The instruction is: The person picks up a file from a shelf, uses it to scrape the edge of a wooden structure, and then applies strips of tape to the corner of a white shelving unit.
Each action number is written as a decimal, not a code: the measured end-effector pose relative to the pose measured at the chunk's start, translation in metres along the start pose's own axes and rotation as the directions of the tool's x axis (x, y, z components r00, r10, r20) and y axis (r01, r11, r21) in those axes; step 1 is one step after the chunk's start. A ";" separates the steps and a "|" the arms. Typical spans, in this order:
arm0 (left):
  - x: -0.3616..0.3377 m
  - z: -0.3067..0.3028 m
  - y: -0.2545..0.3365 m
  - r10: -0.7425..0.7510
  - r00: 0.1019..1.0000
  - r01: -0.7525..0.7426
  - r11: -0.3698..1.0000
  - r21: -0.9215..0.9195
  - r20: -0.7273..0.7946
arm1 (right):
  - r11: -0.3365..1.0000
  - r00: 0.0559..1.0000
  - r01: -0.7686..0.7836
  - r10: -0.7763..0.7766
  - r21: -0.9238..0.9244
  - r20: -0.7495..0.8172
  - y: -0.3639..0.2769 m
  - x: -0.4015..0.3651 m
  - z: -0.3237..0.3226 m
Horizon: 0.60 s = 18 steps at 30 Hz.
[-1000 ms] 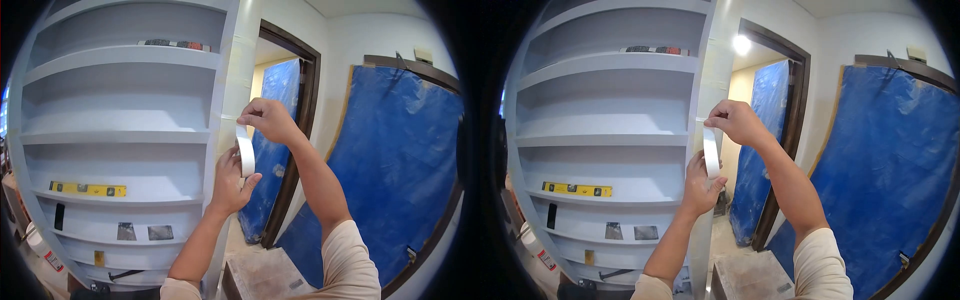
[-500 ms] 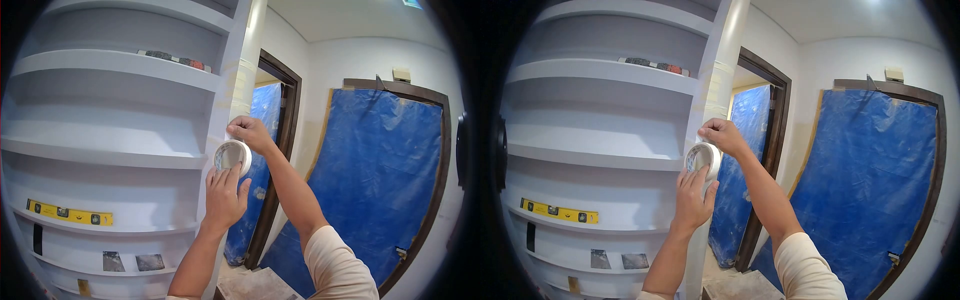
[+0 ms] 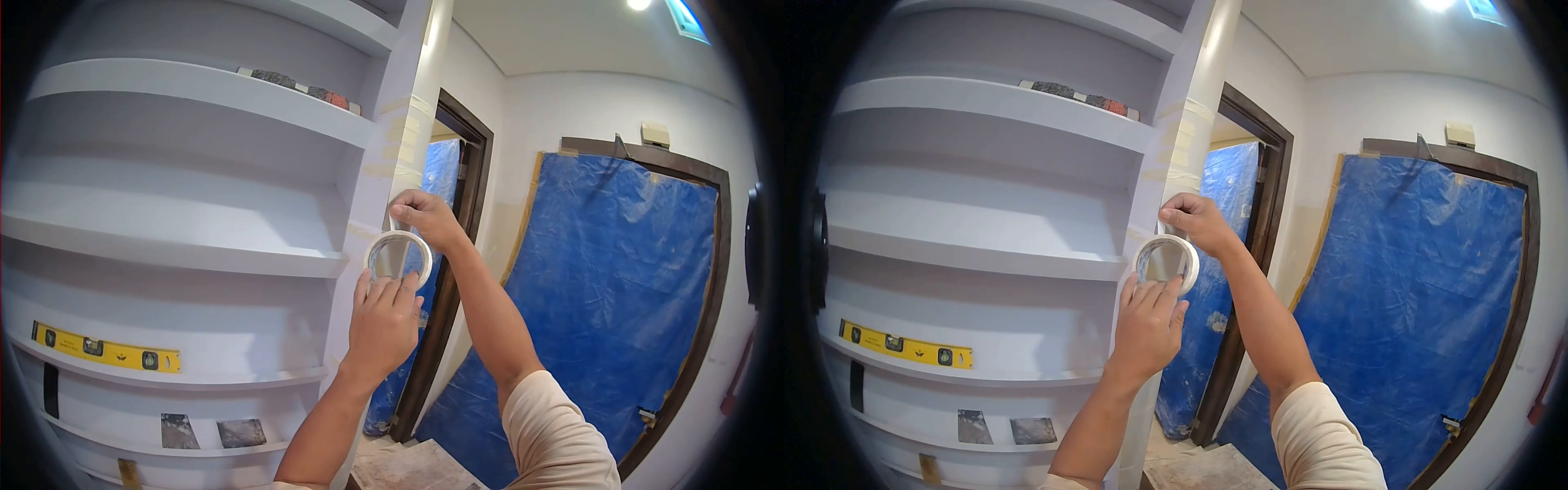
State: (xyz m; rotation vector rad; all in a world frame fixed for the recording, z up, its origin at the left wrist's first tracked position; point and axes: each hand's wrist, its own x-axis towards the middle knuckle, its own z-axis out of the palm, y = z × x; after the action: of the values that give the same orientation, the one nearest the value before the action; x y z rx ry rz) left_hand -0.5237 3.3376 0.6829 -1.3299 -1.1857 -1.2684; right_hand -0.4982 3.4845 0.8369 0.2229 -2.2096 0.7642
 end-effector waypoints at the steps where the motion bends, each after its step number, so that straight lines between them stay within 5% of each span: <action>1: 0.000 0.000 0.001 0.005 1.000 -0.006 1.000 0.019 0.013 | 1.000 1.000 0.000 0.001 0.027 -0.004 0.001 0.000 0.000; 18: -0.008 0.005 -0.012 0.032 0.999 -0.032 0.998 -0.050 -0.001 | 0.997 1.000 -0.007 0.006 -0.080 -0.009 -0.002 0.002 0.004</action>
State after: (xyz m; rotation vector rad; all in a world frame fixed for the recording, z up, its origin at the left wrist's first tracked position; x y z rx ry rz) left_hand -0.5346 3.3434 0.6742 -1.3803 -1.1343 -1.2827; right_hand -0.5007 3.4809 0.8372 0.1725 -2.2287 0.6767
